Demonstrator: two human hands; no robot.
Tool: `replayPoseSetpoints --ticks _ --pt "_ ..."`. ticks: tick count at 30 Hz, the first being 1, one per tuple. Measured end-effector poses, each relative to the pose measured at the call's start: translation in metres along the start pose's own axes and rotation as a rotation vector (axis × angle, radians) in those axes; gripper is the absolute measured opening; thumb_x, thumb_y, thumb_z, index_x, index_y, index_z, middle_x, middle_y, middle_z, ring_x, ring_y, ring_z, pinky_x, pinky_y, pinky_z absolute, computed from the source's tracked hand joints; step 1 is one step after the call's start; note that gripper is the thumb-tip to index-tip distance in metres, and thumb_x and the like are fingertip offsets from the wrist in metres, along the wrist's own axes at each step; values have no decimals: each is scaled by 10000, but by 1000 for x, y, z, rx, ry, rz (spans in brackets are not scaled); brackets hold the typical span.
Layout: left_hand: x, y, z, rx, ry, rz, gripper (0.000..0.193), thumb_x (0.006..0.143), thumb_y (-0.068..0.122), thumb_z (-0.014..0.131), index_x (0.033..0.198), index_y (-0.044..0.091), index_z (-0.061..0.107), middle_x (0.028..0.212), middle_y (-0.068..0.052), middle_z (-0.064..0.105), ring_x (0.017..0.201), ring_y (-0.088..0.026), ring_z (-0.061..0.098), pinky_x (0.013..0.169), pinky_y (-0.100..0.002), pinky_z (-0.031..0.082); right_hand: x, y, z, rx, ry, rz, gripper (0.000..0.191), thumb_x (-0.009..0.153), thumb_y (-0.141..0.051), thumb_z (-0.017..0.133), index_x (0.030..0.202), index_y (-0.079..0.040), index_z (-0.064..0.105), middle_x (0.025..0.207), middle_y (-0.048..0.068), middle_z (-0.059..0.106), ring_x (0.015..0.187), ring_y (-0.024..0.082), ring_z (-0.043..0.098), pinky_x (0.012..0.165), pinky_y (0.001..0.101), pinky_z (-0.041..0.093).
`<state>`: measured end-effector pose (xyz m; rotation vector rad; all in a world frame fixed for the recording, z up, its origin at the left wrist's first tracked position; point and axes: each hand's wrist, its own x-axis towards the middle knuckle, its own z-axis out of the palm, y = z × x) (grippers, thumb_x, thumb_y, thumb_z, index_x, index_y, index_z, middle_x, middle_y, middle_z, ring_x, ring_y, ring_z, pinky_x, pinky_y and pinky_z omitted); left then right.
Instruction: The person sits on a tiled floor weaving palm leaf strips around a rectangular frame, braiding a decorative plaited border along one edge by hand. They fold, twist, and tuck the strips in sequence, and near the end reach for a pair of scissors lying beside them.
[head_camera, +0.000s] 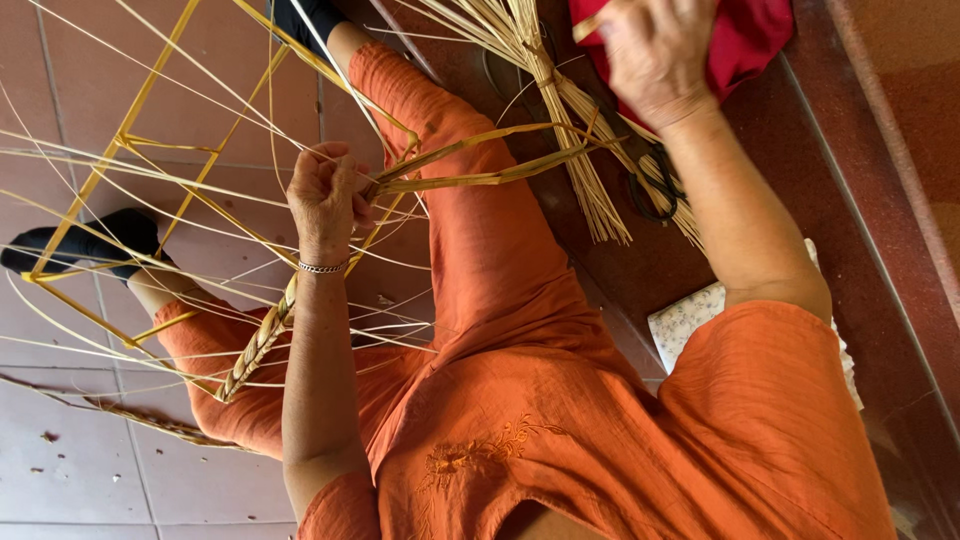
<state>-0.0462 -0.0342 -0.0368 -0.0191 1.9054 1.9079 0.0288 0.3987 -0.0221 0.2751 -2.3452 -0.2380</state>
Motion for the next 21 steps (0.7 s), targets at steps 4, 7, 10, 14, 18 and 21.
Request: replayPoseSetpoints --ticks 4,7,10,14,18,21 --pt "-9 -9 1 3 -12 107 128 1048 -12 650 1169 -4 609 853 -55 669 599 -65 617 473 -210 478 38 -58 -15 584 -132 69 175 1092 -130 744 1053 -95 577 1070 43 647 980 254 612 930 411 493" --pt "-14 -16 3 26 -26 185 155 1011 -77 662 1141 -3 619 880 -40 674 671 -75 644 537 -215 506 60 -86 -20 946 -249 126 185 1059 -62 762 1158 -33 608 1047 64 651 964 246 624 917 392 515" --pt "-20 -19 9 130 1 347 162 1007 -100 685 1123 5 642 965 -67 704 821 -118 695 647 -240 573 76 -118 -14 1113 -390 139 169 1058 -66 814 1151 -32 678 995 57 654 919 229 621 839 379 508" --pt "-29 -17 16 364 117 471 151 959 -37 748 1058 35 659 973 -63 759 846 -141 772 702 -247 635 83 -160 -3 1254 -538 258 151 1045 -130 829 1050 -39 709 941 50 602 857 198 606 770 350 512" --pt "-38 -17 17 398 95 576 125 967 -15 766 1025 28 664 1162 -98 707 956 -177 760 781 -267 650 83 -183 6 1078 -425 157 223 1020 -190 859 970 -72 676 951 29 615 916 210 570 815 377 491" --pt "-39 -20 17 458 70 532 103 961 -10 775 999 24 686 1282 -111 668 886 -160 740 747 -267 636 79 -187 6 1013 -449 123 242 1011 -243 853 926 -103 674 935 -9 627 926 203 536 826 382 437"
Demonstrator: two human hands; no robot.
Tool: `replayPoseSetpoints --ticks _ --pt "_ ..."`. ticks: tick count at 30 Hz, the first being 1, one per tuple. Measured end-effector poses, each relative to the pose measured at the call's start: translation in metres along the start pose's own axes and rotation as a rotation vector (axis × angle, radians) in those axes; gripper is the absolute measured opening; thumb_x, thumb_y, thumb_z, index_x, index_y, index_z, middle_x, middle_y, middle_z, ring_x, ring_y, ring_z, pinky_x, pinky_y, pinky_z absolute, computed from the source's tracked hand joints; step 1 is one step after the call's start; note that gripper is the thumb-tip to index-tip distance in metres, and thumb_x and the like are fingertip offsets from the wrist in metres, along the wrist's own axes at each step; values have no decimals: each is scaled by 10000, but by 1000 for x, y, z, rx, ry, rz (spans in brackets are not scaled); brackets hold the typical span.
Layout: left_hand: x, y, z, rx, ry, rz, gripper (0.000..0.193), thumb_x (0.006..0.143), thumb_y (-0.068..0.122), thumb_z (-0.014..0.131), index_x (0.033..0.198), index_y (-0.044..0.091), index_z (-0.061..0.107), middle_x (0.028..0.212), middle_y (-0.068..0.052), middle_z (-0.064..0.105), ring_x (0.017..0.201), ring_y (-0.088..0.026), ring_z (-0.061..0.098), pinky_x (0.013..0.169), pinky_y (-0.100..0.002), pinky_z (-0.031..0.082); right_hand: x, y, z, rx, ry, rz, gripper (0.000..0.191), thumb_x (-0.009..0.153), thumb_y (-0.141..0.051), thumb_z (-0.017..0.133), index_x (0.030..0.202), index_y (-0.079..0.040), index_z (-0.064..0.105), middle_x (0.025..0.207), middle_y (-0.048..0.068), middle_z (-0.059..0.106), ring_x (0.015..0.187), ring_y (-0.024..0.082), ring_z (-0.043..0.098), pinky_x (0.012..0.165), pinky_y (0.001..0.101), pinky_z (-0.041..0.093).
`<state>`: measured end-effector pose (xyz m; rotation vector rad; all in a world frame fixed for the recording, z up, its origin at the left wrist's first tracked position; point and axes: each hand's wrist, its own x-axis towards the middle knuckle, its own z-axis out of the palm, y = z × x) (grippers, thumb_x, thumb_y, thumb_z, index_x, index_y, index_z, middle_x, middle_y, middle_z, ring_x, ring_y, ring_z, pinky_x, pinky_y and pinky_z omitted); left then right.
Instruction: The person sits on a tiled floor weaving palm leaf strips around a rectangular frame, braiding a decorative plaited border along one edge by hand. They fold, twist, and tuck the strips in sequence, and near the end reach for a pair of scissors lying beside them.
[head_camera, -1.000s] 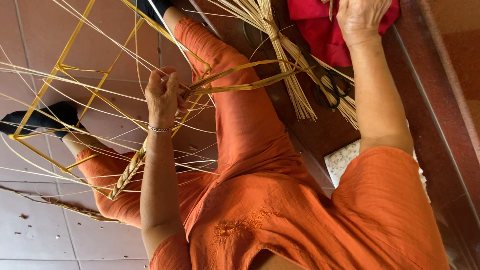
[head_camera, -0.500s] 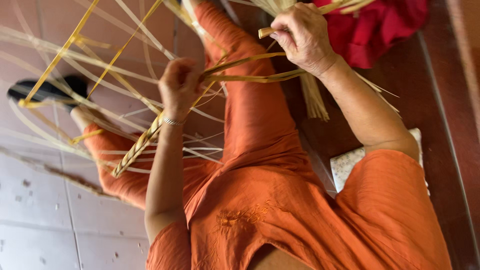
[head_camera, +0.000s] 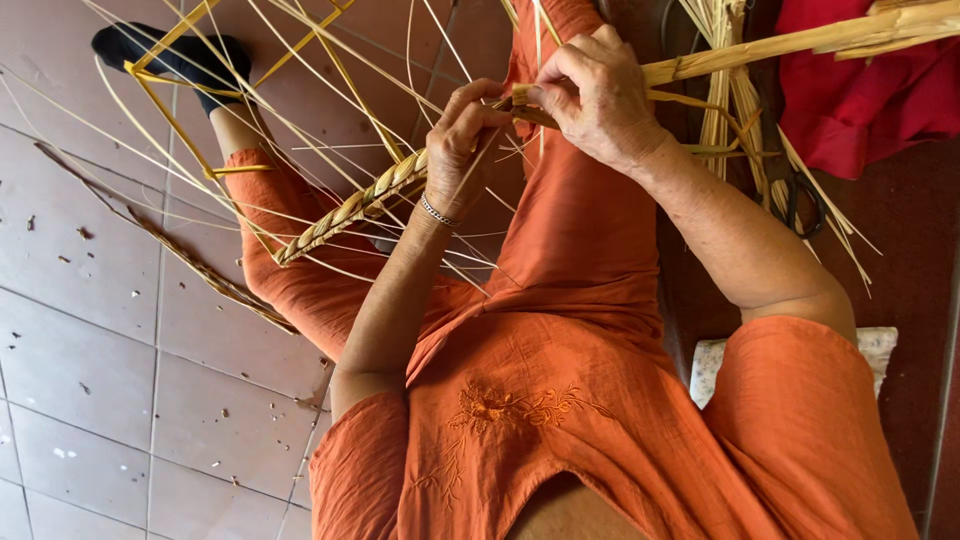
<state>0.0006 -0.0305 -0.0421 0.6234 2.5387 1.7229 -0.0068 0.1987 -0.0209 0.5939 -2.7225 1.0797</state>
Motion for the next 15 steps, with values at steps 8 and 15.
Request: replayPoseSetpoints --ticks 8,15 --pt "1 0 0 23 -3 109 57 973 13 733 954 49 693 1351 -118 626 1029 -176 769 832 -262 653 4 13 30 -350 71 -254 241 1026 -285 827 884 -152 684 979 -6 598 985 177 529 876 396 383" --pt "11 -7 3 47 37 27 75 982 6 714 1009 47 657 1018 -73 762 824 -150 781 662 -248 643 5 19 28 -386 42 -349 202 1005 -189 783 890 -84 654 1016 30 609 1034 213 549 890 391 428"
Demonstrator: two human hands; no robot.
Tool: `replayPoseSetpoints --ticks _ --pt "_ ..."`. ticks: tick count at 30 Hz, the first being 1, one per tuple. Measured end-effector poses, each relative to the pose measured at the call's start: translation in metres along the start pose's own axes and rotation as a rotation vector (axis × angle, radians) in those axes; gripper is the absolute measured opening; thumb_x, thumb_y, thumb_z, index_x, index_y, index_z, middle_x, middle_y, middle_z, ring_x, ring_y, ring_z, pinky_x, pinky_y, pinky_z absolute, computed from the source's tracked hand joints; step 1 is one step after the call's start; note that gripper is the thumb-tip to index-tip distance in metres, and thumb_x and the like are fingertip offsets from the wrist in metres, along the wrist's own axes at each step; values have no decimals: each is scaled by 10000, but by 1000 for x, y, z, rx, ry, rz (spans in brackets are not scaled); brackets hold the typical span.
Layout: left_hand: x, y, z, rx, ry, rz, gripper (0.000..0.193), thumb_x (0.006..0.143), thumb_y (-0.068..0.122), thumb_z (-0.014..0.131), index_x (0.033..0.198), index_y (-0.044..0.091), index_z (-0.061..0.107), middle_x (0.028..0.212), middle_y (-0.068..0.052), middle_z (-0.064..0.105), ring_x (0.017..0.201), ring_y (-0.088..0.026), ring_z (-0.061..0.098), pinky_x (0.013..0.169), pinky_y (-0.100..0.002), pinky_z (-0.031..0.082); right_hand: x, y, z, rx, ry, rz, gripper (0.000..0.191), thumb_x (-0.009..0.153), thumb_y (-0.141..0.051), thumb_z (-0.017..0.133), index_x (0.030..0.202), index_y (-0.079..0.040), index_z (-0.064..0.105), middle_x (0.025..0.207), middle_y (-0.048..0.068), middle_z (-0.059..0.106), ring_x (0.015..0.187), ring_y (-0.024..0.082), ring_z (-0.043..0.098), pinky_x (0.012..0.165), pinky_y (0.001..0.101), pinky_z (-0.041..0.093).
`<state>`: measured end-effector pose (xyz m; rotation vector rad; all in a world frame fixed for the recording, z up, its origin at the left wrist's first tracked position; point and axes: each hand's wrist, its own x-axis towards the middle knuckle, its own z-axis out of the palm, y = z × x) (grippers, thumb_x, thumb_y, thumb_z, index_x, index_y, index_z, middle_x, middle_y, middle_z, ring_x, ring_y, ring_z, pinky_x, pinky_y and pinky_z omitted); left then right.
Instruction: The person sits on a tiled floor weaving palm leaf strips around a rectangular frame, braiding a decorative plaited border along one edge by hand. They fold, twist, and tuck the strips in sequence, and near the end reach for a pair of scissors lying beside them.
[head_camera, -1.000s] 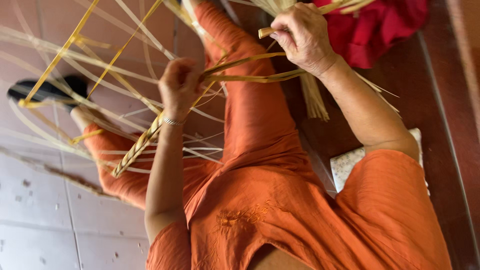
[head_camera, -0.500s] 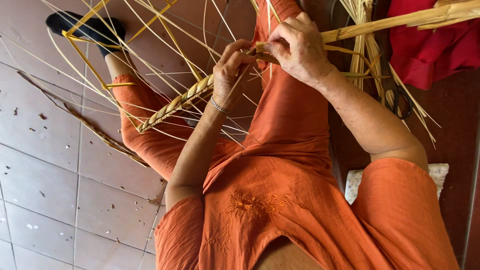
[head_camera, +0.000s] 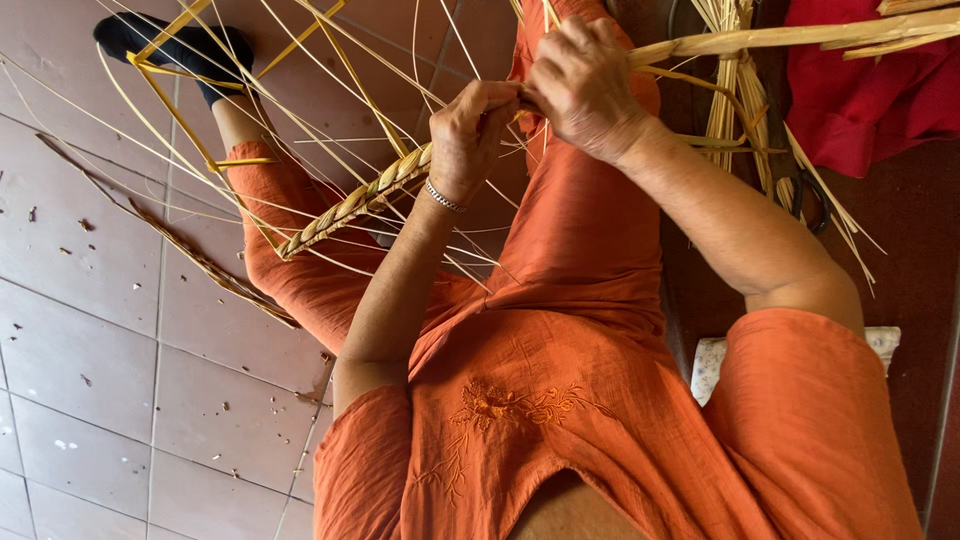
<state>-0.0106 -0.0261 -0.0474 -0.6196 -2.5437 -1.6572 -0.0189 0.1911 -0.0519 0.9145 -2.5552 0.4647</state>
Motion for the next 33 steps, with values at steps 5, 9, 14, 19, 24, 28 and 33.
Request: replayPoseSetpoints --ticks 5,9,14,19,24,28,33 --pt "15 -17 20 60 64 -41 237 988 36 715 1134 89 536 889 -57 771 747 -196 790 633 -322 633 -15 3 -23 261 -26 137 163 1014 -122 800 1148 -51 739 1056 28 634 991 217 544 894 377 473" --pt "27 -27 26 114 42 -175 556 882 32 714 1325 55 378 713 -55 738 611 -255 736 541 -401 573 -20 4 -40 238 -26 61 395 941 -360 897 1084 -54 693 1175 85 587 1085 249 536 955 420 480" --pt "26 -30 33 345 -42 -163 533 885 33 735 1319 154 451 830 -83 681 661 -283 723 549 -415 566 -19 0 -60 29 -17 13 217 961 -212 856 1019 -72 701 1361 88 611 1297 254 501 1086 424 480" --pt "27 -28 49 669 -321 -29 264 974 118 740 1198 146 603 1091 -81 572 729 -229 716 588 -331 613 -21 -4 -57 -107 -133 -7 148 991 -118 773 904 -26 696 1056 90 664 991 224 605 774 369 554" --pt "34 -26 25 169 -209 155 395 912 -50 709 1249 145 640 1226 -35 621 939 -189 738 799 -296 657 -16 15 -72 238 -400 283 137 1049 -158 748 1010 -31 716 910 79 657 749 170 608 599 327 530" --pt "38 -16 6 -138 -476 -217 349 1013 -23 649 1340 98 631 1180 -44 667 823 -133 746 742 -294 640 3 21 -93 83 -194 151 138 1063 -113 795 970 -44 721 890 54 624 893 194 598 768 349 544" --pt "42 -6 6 -82 -437 -92 424 855 85 808 1253 69 662 1045 -44 697 831 -142 724 756 -289 641 33 8 -80 -349 76 -223 115 1013 -84 769 913 -70 713 989 21 683 968 153 620 855 263 540"
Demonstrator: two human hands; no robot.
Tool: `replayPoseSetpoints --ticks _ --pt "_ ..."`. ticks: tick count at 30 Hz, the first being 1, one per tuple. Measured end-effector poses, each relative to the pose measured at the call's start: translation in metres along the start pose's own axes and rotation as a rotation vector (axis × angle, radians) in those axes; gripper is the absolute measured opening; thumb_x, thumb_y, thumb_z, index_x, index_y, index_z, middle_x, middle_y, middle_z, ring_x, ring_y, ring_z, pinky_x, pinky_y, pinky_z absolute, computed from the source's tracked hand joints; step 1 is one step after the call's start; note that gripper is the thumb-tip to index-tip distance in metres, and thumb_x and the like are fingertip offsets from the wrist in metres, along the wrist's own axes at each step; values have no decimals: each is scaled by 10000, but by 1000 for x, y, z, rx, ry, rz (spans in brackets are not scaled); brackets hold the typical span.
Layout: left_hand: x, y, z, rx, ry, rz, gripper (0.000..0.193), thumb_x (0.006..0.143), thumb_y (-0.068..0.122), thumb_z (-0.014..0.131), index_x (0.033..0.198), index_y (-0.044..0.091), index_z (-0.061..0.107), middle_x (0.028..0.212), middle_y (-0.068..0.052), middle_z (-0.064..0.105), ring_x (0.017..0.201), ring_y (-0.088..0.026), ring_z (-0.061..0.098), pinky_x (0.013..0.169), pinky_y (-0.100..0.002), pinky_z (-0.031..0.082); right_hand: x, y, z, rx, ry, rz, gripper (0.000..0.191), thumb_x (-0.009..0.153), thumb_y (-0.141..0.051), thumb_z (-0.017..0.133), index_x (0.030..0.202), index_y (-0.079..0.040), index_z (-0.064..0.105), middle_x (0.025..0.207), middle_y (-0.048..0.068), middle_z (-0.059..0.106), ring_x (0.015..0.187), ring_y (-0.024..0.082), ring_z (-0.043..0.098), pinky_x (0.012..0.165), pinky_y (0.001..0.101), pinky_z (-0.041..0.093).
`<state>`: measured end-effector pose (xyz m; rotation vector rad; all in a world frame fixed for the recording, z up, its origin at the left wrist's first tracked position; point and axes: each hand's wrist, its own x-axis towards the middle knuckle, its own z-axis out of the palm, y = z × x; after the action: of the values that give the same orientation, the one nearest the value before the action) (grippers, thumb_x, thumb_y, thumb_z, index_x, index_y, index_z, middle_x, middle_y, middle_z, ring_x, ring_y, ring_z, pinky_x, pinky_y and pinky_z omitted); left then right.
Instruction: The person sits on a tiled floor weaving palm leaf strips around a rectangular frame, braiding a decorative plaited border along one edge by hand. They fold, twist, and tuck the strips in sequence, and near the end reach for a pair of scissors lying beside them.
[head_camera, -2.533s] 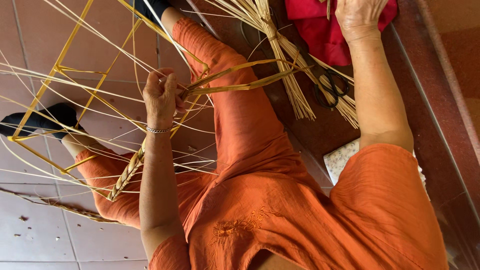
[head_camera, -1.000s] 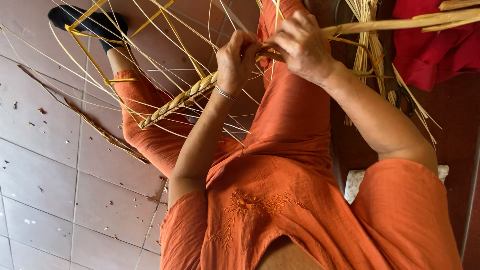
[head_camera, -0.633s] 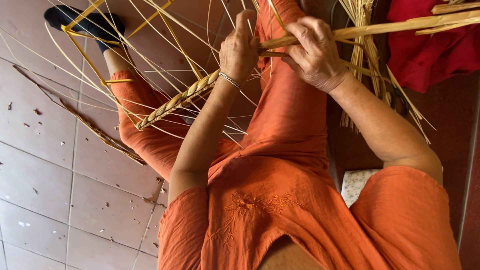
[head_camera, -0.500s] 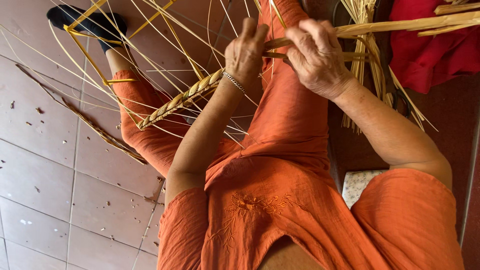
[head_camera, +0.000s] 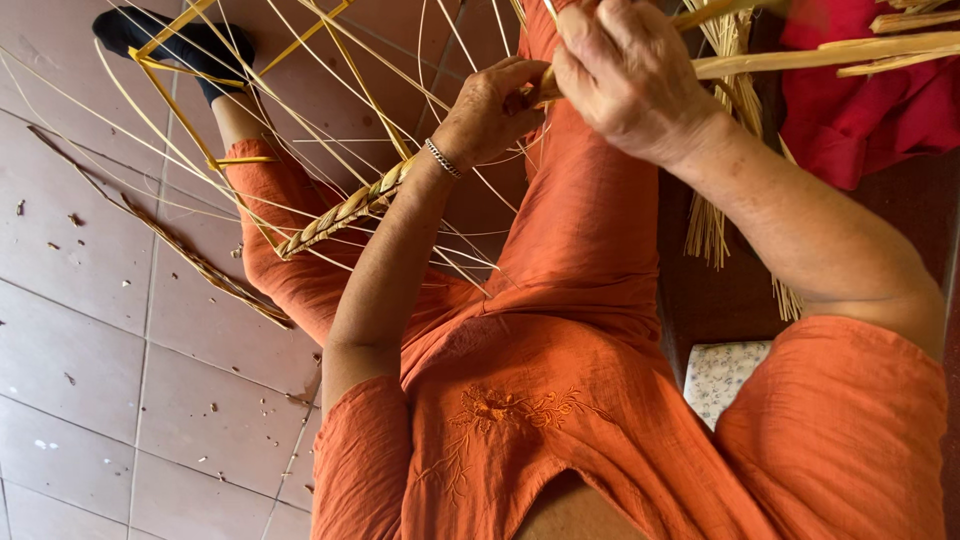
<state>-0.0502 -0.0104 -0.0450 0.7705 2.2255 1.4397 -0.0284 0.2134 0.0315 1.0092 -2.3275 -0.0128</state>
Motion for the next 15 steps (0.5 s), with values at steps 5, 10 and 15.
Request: replayPoseSetpoints --ticks 5,10,15 --pt "9 2 18 146 109 -91 346 849 309 866 1043 77 698 933 -49 695 791 -180 725 711 -329 610 0 34 16 438 -602 349 265 1081 -303 781 932 -84 770 872 74 722 747 222 662 715 389 560" --pt "18 3 41 322 237 -140 305 1006 347 713 963 62 613 877 -83 657 738 -242 702 696 -390 587 7 79 58 851 -1289 662 339 955 -402 685 968 -79 788 769 69 777 612 229 689 559 421 550" --pt "11 2 39 291 341 -35 183 1023 181 631 1130 42 577 1034 -110 633 710 -234 697 598 -353 594 -2 67 76 756 -1203 664 507 889 -571 761 1032 -84 751 776 106 730 613 236 675 546 416 554"
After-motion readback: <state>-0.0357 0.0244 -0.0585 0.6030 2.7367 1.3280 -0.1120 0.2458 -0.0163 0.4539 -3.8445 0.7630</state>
